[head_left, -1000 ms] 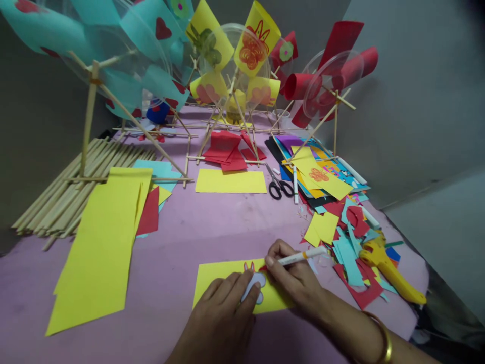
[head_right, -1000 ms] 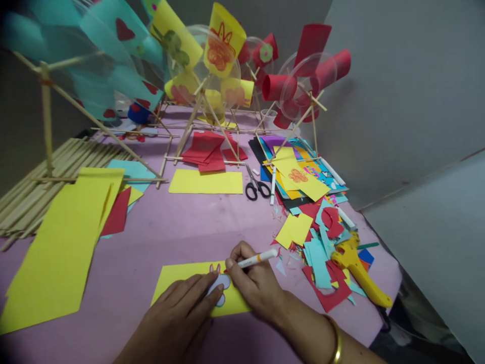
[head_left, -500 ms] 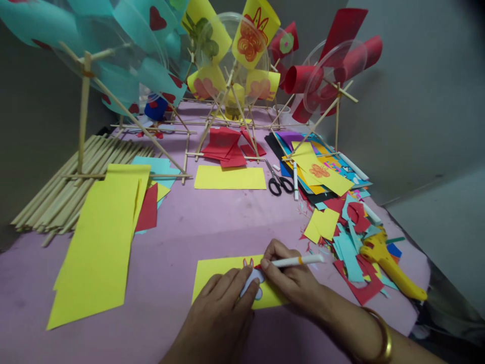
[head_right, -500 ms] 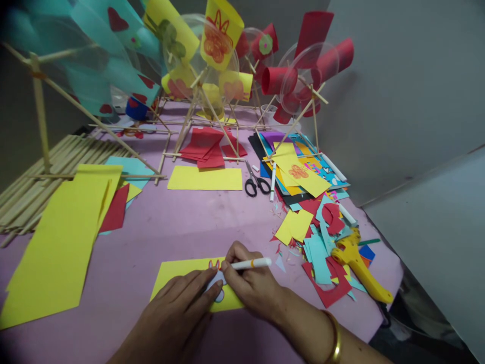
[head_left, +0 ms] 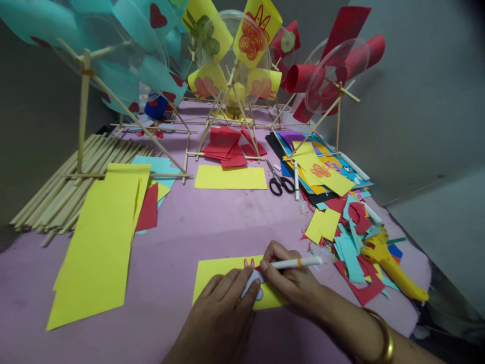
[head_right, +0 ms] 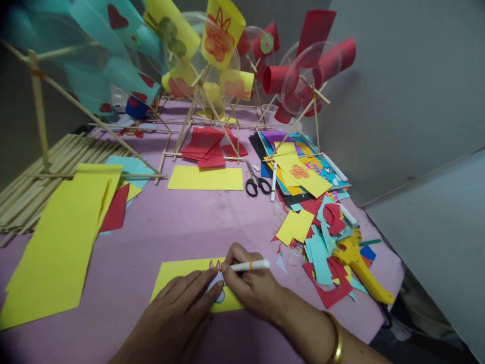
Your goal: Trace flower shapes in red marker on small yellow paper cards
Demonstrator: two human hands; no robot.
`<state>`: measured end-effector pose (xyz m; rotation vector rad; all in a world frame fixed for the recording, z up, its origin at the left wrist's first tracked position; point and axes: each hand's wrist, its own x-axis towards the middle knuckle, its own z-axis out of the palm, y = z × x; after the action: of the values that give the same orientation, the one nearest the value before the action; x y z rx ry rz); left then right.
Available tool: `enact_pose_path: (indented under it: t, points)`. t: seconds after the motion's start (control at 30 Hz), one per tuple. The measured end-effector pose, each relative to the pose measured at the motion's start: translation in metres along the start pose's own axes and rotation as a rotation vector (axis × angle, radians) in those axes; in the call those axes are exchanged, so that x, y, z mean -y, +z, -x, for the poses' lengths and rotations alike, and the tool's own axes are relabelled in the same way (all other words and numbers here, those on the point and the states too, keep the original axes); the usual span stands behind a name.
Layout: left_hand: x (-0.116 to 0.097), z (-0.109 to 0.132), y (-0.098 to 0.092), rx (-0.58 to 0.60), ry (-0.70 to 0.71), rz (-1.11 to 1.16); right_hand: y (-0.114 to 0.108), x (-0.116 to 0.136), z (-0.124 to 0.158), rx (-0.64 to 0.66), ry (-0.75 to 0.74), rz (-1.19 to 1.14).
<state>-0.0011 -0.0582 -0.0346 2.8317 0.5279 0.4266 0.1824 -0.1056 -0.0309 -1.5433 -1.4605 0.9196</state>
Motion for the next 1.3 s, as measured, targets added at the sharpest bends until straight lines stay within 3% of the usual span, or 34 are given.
enact_pose_path:
  t: [0.3,1.3]
  points:
    - [-0.0012,0.0018,-0.0009,-0.013,-0.002,-0.014,-0.0029,0.0031,0.0003,-0.042,0.061,-0.051]
    - [0.002,0.001,0.0008,-0.048,0.031,-0.042,-0.0035,0.0006,0.0014,-0.025,0.054,0.036]
